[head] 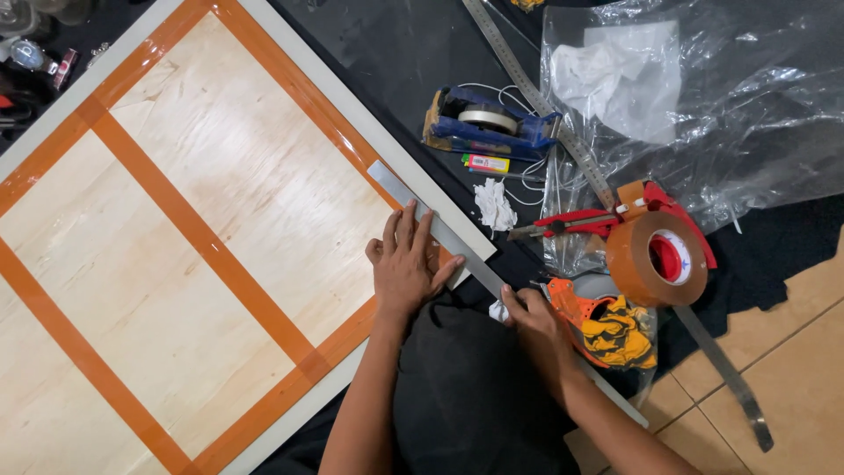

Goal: The person marks a wooden board with a ruler and pencil, then selects screws from a container and uses a cordless drill to fasten them into the board. The work is performed on a table in a workshop setting.

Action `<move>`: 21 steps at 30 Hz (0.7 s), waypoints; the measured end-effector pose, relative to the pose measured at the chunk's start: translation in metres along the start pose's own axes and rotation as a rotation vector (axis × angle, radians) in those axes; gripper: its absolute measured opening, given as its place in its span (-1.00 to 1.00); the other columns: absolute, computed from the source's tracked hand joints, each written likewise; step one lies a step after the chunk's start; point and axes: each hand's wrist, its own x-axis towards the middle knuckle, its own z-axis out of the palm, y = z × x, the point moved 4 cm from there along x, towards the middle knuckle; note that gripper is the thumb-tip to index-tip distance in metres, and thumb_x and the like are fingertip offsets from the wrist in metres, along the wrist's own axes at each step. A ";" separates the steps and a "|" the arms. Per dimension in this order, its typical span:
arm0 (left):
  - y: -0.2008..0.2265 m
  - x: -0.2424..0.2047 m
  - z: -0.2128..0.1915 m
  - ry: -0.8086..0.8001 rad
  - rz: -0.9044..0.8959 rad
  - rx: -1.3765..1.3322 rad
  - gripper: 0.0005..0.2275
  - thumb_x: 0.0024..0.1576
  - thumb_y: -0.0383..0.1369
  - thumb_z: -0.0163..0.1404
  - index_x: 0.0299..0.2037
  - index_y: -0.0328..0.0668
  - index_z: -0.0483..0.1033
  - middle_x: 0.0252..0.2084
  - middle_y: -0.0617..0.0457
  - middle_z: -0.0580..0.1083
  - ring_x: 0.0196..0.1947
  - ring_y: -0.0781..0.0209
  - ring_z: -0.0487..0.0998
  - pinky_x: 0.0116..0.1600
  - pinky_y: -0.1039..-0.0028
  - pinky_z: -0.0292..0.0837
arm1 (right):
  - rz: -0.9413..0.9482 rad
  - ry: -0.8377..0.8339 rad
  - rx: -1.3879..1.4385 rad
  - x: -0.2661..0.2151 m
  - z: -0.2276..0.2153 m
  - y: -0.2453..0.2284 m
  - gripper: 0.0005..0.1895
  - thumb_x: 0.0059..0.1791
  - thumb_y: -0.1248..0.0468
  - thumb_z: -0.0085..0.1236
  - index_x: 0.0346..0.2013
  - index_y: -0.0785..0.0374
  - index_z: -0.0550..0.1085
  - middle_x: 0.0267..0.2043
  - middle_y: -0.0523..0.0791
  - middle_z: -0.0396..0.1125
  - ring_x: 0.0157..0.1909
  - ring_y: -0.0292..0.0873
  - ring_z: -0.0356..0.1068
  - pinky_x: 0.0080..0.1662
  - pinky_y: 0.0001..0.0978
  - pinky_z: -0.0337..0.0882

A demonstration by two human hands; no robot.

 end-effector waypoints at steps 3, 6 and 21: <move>-0.002 0.000 0.005 -0.021 -0.029 -0.013 -0.21 0.11 0.36 -0.14 0.41 0.01 0.23 0.49 -0.06 0.17 0.44 -0.03 0.13 0.11 0.14 0.06 | -0.023 0.055 0.011 0.001 -0.007 0.000 -0.46 -0.01 0.14 0.16 0.29 -0.10 0.45 -0.10 -0.15 0.41 -0.18 -0.15 0.48 -0.19 -0.38 0.50; -0.003 -0.001 0.006 -0.030 -0.042 -0.021 -0.19 0.11 0.36 -0.13 0.42 -0.05 0.22 0.50 -0.07 0.15 0.45 -0.04 0.11 0.11 0.15 0.08 | -0.037 0.106 0.030 -0.001 -0.011 -0.002 -0.44 -0.04 0.15 0.21 0.29 -0.08 0.44 -0.11 -0.14 0.40 -0.19 -0.15 0.47 -0.16 -0.38 0.49; -0.002 0.000 0.004 -0.037 -0.041 -0.026 -0.15 0.08 0.36 -0.07 0.42 -0.08 0.22 0.49 -0.07 0.17 0.44 -0.08 0.12 0.10 0.15 0.13 | -0.036 0.148 0.035 0.007 -0.030 -0.015 -0.40 -0.08 0.22 0.27 0.29 0.02 0.44 -0.08 -0.08 0.41 -0.18 -0.12 0.47 -0.13 -0.37 0.47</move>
